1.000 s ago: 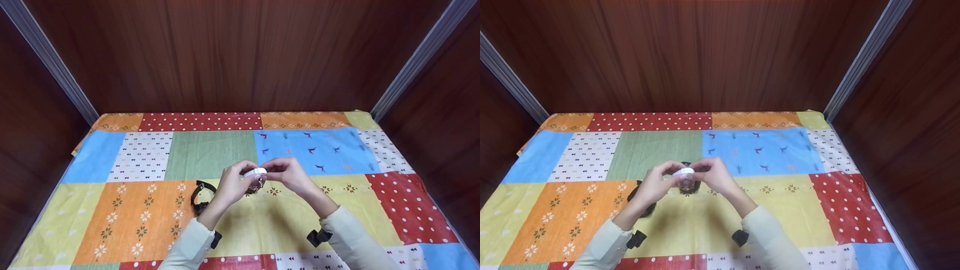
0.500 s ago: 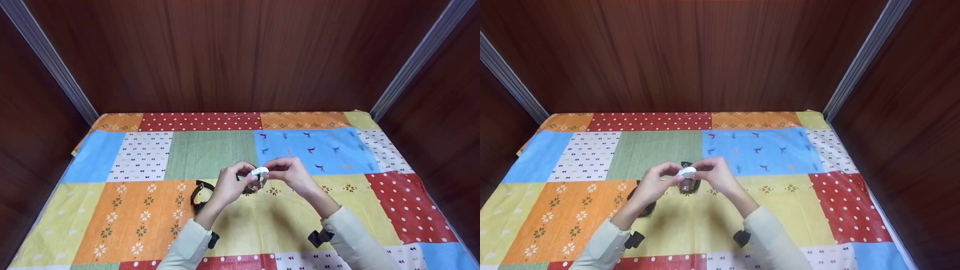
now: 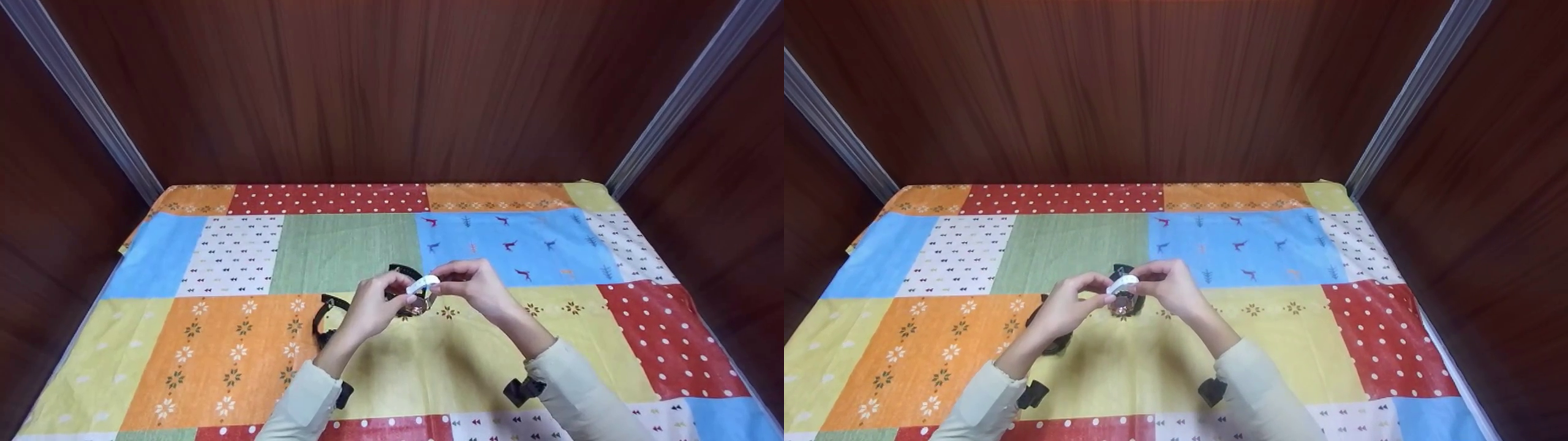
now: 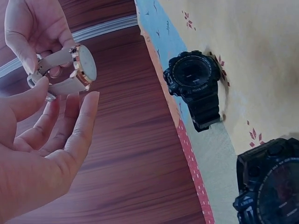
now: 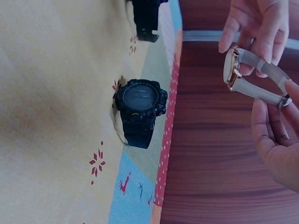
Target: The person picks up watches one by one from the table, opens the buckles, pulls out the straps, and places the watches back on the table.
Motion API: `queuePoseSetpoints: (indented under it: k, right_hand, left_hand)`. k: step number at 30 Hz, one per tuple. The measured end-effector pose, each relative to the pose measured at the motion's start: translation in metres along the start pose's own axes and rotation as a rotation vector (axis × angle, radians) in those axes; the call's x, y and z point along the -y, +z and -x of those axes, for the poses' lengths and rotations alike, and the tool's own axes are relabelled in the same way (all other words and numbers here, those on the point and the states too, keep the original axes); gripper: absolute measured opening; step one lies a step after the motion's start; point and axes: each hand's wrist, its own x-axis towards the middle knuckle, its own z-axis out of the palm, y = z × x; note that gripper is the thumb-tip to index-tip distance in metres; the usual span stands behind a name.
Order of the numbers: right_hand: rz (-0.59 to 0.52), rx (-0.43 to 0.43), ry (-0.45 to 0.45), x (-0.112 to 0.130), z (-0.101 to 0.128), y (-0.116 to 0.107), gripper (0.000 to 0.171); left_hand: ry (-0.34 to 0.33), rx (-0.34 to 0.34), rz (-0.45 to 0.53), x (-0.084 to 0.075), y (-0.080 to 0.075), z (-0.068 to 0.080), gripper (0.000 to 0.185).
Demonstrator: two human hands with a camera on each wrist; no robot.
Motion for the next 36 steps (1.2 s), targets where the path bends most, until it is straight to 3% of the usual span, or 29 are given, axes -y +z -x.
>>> queuePoseSetpoints:
  k: [9,19,26,32,36]
  right_hand:
    - [-0.007,-0.004,0.028,-0.003,0.000,0.000,0.027]
    - [0.017,0.019,0.007,-0.001,-0.001,0.005,0.025]
    - [0.031,0.024,-0.002,0.003,0.000,0.008,0.024]
    - [0.044,0.027,-0.005,0.002,0.000,0.008,0.026]
    - [0.053,0.028,0.000,0.002,-0.001,0.008,0.024]
  left_hand:
    - [-0.019,0.036,-0.030,0.003,-0.005,0.000,0.012]
    - [-0.044,0.052,0.048,-0.012,-0.008,-0.001,0.020]
    - [0.020,0.055,-0.014,-0.005,-0.004,-0.001,0.017]
    - [-0.009,0.066,0.002,0.001,-0.005,0.000,0.019]
    - [-0.021,0.057,0.039,-0.004,-0.008,-0.002,0.019]
